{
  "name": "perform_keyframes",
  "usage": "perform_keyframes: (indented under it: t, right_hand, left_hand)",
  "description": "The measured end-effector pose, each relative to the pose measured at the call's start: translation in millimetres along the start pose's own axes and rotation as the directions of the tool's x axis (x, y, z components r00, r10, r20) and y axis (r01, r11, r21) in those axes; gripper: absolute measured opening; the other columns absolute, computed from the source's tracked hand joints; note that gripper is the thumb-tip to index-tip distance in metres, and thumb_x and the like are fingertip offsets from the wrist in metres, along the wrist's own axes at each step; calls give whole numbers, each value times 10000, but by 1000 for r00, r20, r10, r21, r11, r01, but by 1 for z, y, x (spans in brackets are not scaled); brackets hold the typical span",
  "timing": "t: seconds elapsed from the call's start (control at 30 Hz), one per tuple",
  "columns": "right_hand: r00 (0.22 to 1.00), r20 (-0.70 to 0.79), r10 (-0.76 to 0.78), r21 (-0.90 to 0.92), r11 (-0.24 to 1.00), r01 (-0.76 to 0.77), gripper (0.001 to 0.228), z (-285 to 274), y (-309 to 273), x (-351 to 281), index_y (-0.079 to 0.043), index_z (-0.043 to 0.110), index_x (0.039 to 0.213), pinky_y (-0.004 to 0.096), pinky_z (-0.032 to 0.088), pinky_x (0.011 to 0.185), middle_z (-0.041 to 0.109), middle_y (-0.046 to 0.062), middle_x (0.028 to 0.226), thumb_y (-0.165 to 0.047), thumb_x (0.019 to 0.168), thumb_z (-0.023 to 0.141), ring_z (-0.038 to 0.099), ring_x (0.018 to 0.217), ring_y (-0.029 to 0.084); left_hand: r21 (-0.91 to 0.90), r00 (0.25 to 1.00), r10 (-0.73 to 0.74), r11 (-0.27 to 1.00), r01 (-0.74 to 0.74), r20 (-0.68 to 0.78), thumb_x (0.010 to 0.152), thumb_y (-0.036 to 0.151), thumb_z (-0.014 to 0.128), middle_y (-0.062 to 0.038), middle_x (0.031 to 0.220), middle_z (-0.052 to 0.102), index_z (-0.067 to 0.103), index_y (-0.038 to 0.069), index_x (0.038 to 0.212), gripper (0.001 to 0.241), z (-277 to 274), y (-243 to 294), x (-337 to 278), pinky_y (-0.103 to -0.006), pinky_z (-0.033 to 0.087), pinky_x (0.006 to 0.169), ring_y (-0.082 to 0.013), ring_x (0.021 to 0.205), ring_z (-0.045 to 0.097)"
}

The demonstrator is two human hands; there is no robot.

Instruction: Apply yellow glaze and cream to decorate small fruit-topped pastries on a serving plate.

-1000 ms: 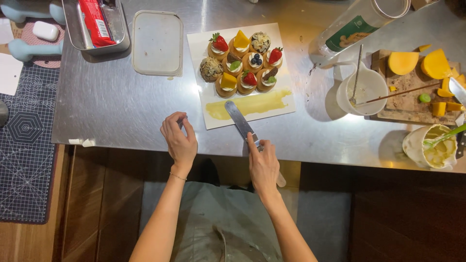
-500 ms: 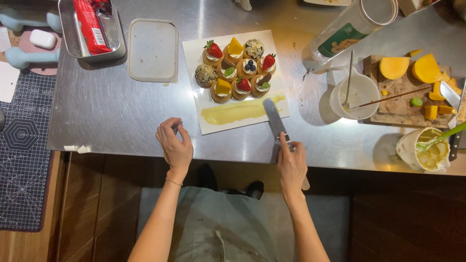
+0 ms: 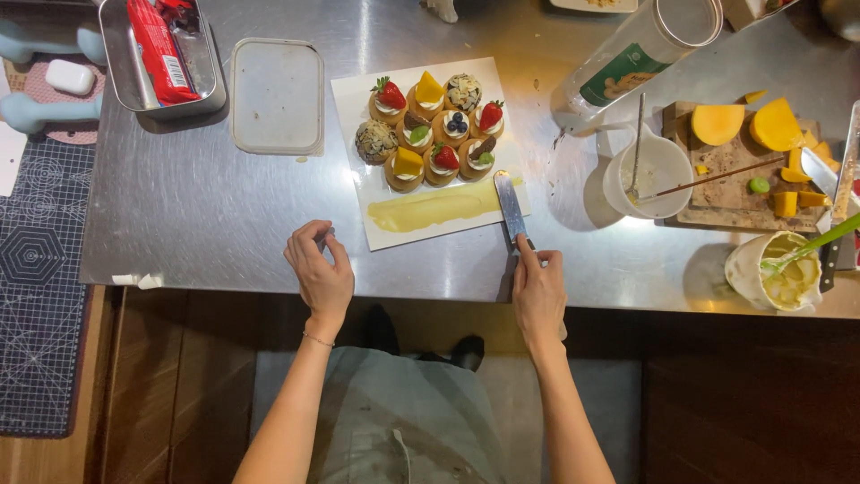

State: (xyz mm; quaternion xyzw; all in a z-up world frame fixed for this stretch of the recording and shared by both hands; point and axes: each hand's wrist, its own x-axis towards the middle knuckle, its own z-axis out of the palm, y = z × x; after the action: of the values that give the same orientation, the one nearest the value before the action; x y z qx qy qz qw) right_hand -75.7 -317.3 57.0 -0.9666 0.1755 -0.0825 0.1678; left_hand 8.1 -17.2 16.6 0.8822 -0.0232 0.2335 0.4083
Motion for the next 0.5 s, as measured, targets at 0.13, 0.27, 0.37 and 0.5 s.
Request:
perform_keyframes:
  t: [0.13, 0.27, 0.37, 0.5]
  right_hand:
    - [999, 32, 5, 5, 1000, -5, 398, 2, -23, -9, -208, 648, 1396, 472, 534, 707, 574, 148, 1112, -159, 1004, 606, 645, 875, 356]
    - [992, 124, -3, 27, 1000, 0, 418, 7, -46, -22, -201, 630, 1402, 459, 544, 672, 578, 151, 1114, -148, 989, 597, 651, 852, 347]
    - [992, 110, -65, 50, 997, 60, 423, 14, -61, -32, -193, 634, 1395, 457, 549, 671, 583, 155, 1093, -144, 975, 610, 652, 868, 349]
    - [988, 107, -115, 55, 992, 110, 435, 23, -78, -41, -201, 640, 1383, 454, 556, 669, 593, 160, 1086, -139, 953, 627, 653, 875, 347]
  left_hand:
    - [4, 1000, -12, 1000, 12, -1, 981, -35, 592, -101, 1178, 630, 547, 15, 1183, 213, 0, -2, -1, -400, 417, 1046, -265, 1127, 582]
    - [-3, 1000, -11, 1000, 11, 19, 992, -29, 584, -97, 1183, 625, 547, 14, 1201, 217, 1, -3, -2, -393, 416, 1053, -252, 1127, 578]
    - [-16, 1000, -6, 1000, 7, 15, 996, -25, 580, -100, 1192, 622, 544, 12, 1210, 220, 0, -4, -3, -380, 426, 1056, -259, 1146, 574]
    - [-12, 1000, -4, 1000, 4, 10, 985, -30, 582, -101, 1184, 627, 547, 14, 1201, 223, 0, -2, -2, -395, 421, 1050, -260, 1133, 581]
